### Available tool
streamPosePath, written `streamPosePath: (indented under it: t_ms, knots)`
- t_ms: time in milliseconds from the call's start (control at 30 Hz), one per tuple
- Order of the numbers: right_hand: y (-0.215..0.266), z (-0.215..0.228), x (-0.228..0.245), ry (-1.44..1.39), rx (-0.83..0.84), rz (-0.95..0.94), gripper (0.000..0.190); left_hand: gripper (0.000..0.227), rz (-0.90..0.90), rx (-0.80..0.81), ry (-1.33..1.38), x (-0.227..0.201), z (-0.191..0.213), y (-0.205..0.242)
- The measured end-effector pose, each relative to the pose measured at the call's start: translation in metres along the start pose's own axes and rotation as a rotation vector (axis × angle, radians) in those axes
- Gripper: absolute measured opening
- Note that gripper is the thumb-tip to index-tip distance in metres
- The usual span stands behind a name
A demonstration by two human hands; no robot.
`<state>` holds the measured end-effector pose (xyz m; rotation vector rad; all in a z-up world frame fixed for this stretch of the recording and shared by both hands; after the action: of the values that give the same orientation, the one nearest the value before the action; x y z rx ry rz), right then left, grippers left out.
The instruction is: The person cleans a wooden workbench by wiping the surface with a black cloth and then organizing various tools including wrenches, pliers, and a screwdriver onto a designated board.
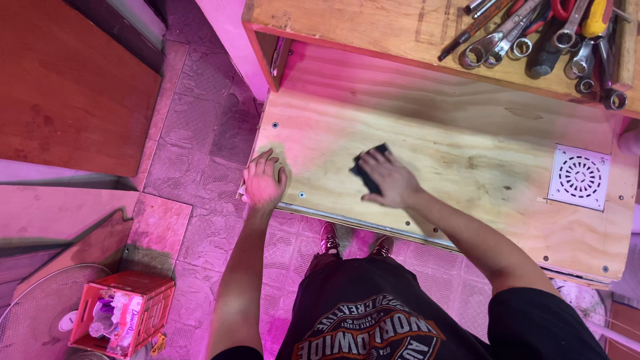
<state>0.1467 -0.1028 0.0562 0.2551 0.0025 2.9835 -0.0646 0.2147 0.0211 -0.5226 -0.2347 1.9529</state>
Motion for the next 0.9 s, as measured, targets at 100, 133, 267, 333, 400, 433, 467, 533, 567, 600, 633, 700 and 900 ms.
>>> streamPosePath:
  t_ms: [100,133,267,333,400,433,467,533,567,600,633,700,900]
  knots:
    - [-0.039,-0.012,-0.057,0.041,0.003,-0.224,0.117,0.030,-0.006,-0.021,-0.004,-0.003,0.006,-0.003]
    - [-0.060,-0.015,-0.048,0.040,0.005,-0.219,0.117,0.030,-0.001,-0.021,-0.006,-0.004,0.006,-0.002]
    - [-0.128,-0.019,0.022,0.010,0.023,-0.177,0.122,0.029,0.000,-0.024,-0.005,-0.004,0.008,-0.003]
    - [-0.124,-0.025,0.071,0.007,0.050,-0.087,0.123,0.028,-0.003,-0.021,-0.004,-0.005,0.008,0.003]
    - [-0.106,-0.032,0.115,-0.047,0.001,0.188,0.124,0.029,-0.010,-0.017,0.006,-0.002,0.004,0.000]
    - [-0.089,-0.025,0.112,-0.047,0.002,0.195,0.124,0.029,-0.004,-0.019,0.003,-0.003,0.007,-0.002]
    - [-0.072,-0.018,0.111,-0.069,0.002,0.246,0.123,0.029,-0.005,-0.019,0.012,-0.004,0.010,-0.003]
    - [-0.049,-0.009,0.091,-0.094,0.004,0.297,0.123,0.029,-0.006,-0.016,0.021,-0.005,0.009,-0.001]
    - [-0.046,-0.003,0.068,-0.064,-0.013,0.249,0.118,0.028,-0.001,-0.028,0.020,-0.004,0.007,-0.001]
    - [-0.044,0.003,0.046,-0.033,-0.030,0.202,0.114,0.028,0.003,-0.039,0.020,-0.002,0.005,0.000]
    - [-0.056,0.000,0.024,-0.033,-0.026,0.213,0.114,0.028,0.014,-0.042,0.016,-0.002,0.004,0.000]
    - [-0.080,-0.006,-0.033,0.050,-0.065,-0.055,0.119,0.027,0.012,-0.044,0.017,-0.001,0.000,0.000]
    - [-0.182,-0.022,0.052,-0.005,0.057,-0.037,0.120,0.028,-0.005,-0.056,0.003,-0.001,0.002,-0.001]
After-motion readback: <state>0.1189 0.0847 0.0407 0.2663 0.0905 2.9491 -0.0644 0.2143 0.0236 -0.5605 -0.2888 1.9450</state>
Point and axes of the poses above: each hand's wrist, its own y-axis away from the middle knuckle, its own z-axis out of the back of the hand, x = y × z, the point moved 5 cm from there along -y, towards the middle knuckle, and after that the axes turned 10 degrees about x, right-handed, at the moved point
